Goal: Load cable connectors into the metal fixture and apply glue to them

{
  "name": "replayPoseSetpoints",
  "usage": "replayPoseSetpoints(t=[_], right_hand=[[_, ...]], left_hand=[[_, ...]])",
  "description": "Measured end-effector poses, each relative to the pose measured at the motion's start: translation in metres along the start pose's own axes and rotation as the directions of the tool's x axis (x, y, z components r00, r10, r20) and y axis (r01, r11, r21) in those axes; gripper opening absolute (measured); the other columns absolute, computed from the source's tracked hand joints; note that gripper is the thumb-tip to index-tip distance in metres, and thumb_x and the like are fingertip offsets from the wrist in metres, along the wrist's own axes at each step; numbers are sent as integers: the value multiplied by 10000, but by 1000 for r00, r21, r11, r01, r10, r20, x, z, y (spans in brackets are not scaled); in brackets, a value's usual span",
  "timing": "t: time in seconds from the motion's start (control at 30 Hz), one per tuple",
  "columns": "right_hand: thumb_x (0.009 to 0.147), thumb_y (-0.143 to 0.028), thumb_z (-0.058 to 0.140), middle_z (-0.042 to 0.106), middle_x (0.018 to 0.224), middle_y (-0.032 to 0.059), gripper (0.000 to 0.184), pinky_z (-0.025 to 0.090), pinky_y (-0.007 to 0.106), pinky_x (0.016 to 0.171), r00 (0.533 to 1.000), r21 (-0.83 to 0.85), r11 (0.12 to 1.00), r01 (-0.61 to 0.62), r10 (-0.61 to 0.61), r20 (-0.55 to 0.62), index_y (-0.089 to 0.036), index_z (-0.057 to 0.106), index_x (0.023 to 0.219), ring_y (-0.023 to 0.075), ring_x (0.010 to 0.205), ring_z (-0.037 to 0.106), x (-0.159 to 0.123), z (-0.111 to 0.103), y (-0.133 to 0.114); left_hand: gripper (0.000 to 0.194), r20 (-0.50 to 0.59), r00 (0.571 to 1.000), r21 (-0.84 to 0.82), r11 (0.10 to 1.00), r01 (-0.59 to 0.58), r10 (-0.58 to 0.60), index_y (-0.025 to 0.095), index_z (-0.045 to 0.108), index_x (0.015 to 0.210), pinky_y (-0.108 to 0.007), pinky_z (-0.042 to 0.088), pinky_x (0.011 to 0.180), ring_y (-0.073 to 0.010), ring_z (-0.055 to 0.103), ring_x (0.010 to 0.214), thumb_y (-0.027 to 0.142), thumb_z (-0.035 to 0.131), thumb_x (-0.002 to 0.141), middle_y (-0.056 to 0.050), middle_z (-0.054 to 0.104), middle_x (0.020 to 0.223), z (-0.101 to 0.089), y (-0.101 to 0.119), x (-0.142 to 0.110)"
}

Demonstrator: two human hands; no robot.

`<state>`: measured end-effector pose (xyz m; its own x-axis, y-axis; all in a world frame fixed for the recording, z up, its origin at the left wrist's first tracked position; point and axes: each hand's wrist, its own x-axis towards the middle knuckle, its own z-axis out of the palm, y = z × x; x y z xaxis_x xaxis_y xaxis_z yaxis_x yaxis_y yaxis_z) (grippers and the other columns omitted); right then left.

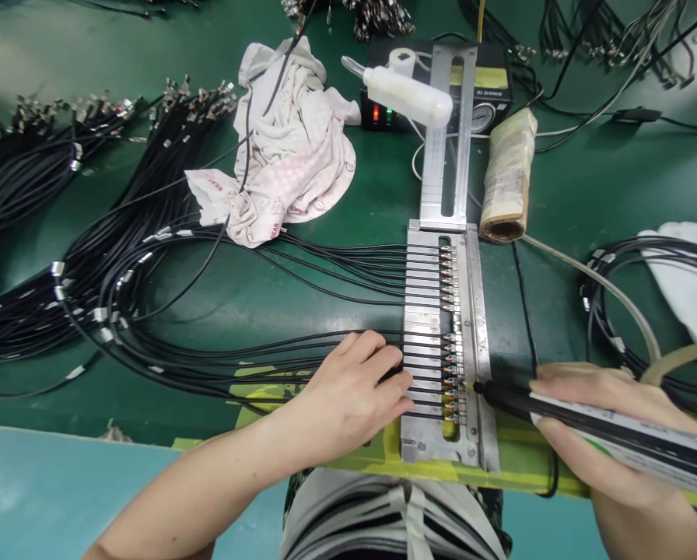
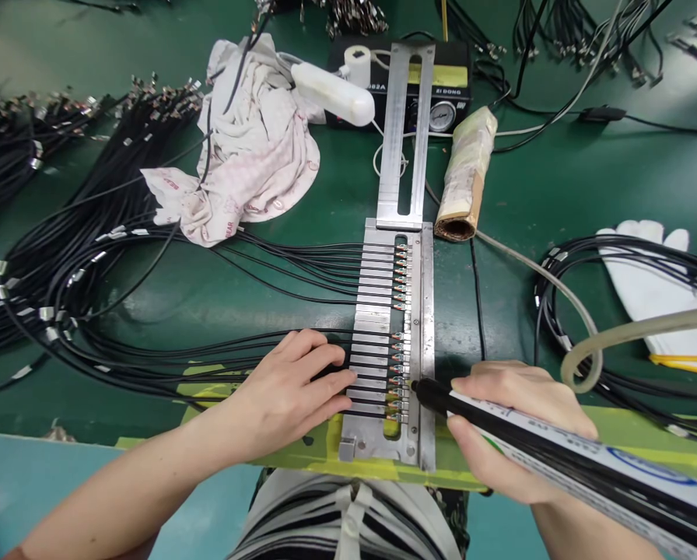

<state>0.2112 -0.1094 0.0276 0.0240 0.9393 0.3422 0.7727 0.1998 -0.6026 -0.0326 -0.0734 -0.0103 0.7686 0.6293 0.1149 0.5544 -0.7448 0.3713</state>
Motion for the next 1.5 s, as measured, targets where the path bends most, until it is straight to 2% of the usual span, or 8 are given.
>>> replayPoseSetpoints(t=[0.3, 0.63, 0.87, 1.03, 1.13, 1.2, 1.27, 1.5], right_hand=[[779, -332, 647, 648, 701, 26, 27, 481, 341, 501, 998, 99, 995, -32, 25, 65, -323, 637, 802, 229, 658, 641, -2, -1, 1], [765, -298, 658, 651, 724, 38, 26, 449, 361, 498, 996, 201, 976, -84, 82, 19, -302, 656, 791, 234, 649, 628, -4, 1, -3], [748, -263, 660, 653, 686, 24, 65, 461, 355, 476, 997, 217, 975, -48, 33, 73, -303, 652, 799, 233, 618, 634, -2, 2, 3], [755, -247, 628, 653, 681, 28, 69, 461, 360, 455, 997, 178, 982, -62, 54, 47, -305, 641, 790, 252, 638, 645, -1, 2, 2], [735, -197, 623, 633, 609, 9, 122, 463, 332, 421, 991, 219, 973, 74, -95, 89, -288, 630, 815, 226, 564, 635, 5, 3, 11], [713, -152, 619, 615, 559, -8, 173, 463, 303, 394, 958, 287, 935, 211, -256, 129, -268, 621, 842, 201, 508, 623, 11, 3, 18], [695, -108, 606, 617, 551, -11, 215, 469, 281, 384, 930, 339, 899, 278, -340, 142, -246, 615, 859, 187, 488, 623, 16, 3, 23], [675, -82, 612, 626, 562, -8, 239, 474, 260, 373, 927, 373, 887, 274, -347, 144, -225, 619, 867, 177, 481, 625, 18, 2, 24]], left_hand=[[212, -11, 1000, 1, 1000, -2, 2, 147, 618, 934, -363, 401, 732, -227, 423, 885, 296, 469, 911, -85, 552, 909, 0, -1, 0], [232, -19, 1000, -11, 1000, -7, 7, 139, 619, 930, -370, 407, 725, -227, 421, 879, 307, 459, 918, -78, 560, 907, 1, -1, 1], [228, -19, 1000, -15, 1000, -6, 5, 139, 618, 936, -375, 414, 740, -231, 422, 893, 305, 463, 917, -79, 562, 906, 1, 0, -1], [228, -24, 1000, -17, 1000, -11, 10, 138, 619, 932, -378, 418, 740, -231, 424, 893, 310, 470, 913, -82, 566, 912, 1, -1, 0], [223, -29, 1000, -17, 1000, -9, 8, 138, 622, 924, -376, 420, 738, -230, 427, 893, 303, 473, 911, -83, 569, 904, 1, -1, 0], [222, -33, 999, -17, 1000, -10, 9, 136, 625, 919, -375, 422, 736, -229, 428, 891, 299, 474, 911, -84, 570, 899, 0, 0, 0], [221, -36, 999, -18, 1000, -10, 9, 134, 627, 917, -373, 424, 732, -227, 428, 884, 294, 475, 910, -84, 571, 895, 0, 0, 1], [224, -31, 999, -17, 1000, -11, 11, 134, 625, 927, -377, 425, 737, -230, 428, 893, 302, 478, 908, -85, 570, 909, 0, -1, 0]])
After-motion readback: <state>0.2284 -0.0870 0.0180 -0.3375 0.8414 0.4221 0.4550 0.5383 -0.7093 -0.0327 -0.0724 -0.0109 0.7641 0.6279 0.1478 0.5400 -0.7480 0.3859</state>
